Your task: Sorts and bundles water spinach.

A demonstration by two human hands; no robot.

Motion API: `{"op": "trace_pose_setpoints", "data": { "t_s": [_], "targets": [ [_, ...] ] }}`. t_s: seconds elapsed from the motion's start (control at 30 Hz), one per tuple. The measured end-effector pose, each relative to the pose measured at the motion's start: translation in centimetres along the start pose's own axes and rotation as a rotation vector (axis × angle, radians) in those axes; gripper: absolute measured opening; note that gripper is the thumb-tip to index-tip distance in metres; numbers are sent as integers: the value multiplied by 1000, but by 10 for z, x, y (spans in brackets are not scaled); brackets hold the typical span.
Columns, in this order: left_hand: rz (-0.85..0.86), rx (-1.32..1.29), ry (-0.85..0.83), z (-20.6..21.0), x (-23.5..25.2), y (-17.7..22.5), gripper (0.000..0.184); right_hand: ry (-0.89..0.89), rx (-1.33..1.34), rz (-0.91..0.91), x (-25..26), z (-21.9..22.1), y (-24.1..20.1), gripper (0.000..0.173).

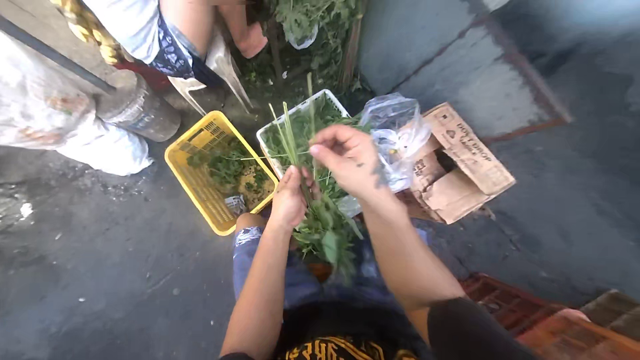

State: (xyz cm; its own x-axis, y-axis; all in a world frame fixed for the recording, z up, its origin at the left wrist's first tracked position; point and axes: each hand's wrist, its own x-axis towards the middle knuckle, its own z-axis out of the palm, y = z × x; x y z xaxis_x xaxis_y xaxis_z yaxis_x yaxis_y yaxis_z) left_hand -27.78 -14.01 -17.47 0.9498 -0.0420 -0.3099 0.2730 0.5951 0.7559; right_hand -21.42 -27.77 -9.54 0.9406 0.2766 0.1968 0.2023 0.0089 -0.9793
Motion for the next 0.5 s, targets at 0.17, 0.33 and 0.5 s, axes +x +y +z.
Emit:
{"op": "trace_pose_setpoints", "data": {
  "t_s": [0.17,0.33,0.5],
  "targets": [
    [-28,111,71,28,-11,-11,41,59,-331,97,-16,6,23,7],
    [-25,155,-3,33,-28,-15,36,146,-306,61,-31,-2,25,9],
    [52,209,-57,39,-41,-13,31,224,-214,63,-47,-3,17,40]
  ]
}}
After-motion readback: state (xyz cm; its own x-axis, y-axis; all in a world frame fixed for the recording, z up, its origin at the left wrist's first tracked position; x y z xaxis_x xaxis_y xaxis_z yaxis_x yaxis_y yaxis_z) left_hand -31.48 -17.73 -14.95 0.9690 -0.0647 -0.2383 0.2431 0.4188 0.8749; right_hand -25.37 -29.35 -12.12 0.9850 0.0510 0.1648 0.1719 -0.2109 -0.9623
